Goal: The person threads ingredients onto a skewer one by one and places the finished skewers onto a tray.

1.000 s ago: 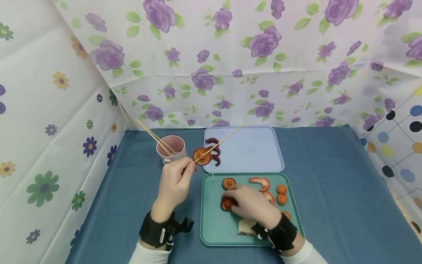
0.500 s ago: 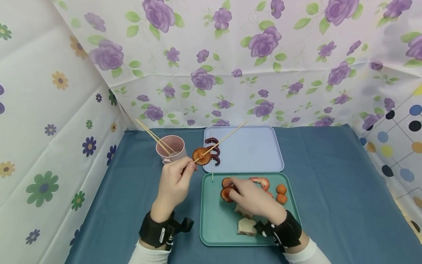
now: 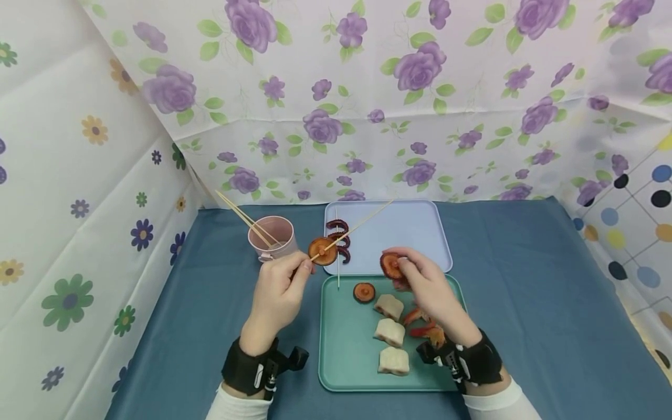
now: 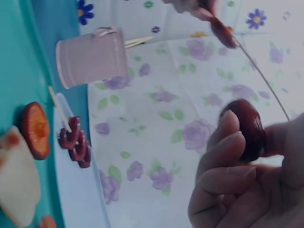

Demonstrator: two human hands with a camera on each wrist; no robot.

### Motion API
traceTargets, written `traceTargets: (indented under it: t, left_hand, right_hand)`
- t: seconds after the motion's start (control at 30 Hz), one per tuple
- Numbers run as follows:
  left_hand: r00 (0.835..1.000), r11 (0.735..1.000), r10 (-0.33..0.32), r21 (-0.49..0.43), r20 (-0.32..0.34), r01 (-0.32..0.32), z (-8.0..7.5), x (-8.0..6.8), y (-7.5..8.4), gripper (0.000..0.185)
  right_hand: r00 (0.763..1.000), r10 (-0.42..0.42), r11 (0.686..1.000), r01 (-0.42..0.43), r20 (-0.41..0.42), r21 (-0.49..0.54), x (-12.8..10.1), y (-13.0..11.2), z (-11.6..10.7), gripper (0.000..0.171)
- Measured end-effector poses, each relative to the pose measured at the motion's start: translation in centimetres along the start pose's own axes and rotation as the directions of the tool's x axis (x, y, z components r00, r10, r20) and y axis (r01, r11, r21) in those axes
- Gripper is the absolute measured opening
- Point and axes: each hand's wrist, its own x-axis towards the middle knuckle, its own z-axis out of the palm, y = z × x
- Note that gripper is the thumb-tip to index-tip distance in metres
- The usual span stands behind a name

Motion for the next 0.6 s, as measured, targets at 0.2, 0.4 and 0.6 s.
traceTargets:
  t: [0.2, 0.4, 0.6]
  left_hand:
    - [0.997, 0.999, 0.038, 0.024, 0.063, -0.039, 0.2, -0.1, 0.2, 0.025]
    - [0.986, 0.996, 0.068, 0.044, 0.151, -0.075, 0.3, -0.2, 0.4, 0.026]
    - [0.968, 0.993, 0.081, 0.060, 0.237, -0.097, 0.4, -0.1, 0.8, 0.029]
  right_hand:
    - [0.994, 0.040, 0.976, -0.018, -0.101, 0.217, -0.4, -0.7, -1.7, 0.045]
    - [0.983, 0.037, 0.951, 0.021, -0.181, 0.309, -0.5, -0.7, -3.1, 0.048]
    - [0.978, 0.025, 0.937, 0.049, -0.205, 0.346, -0.4, -0.6, -3.7, 0.048]
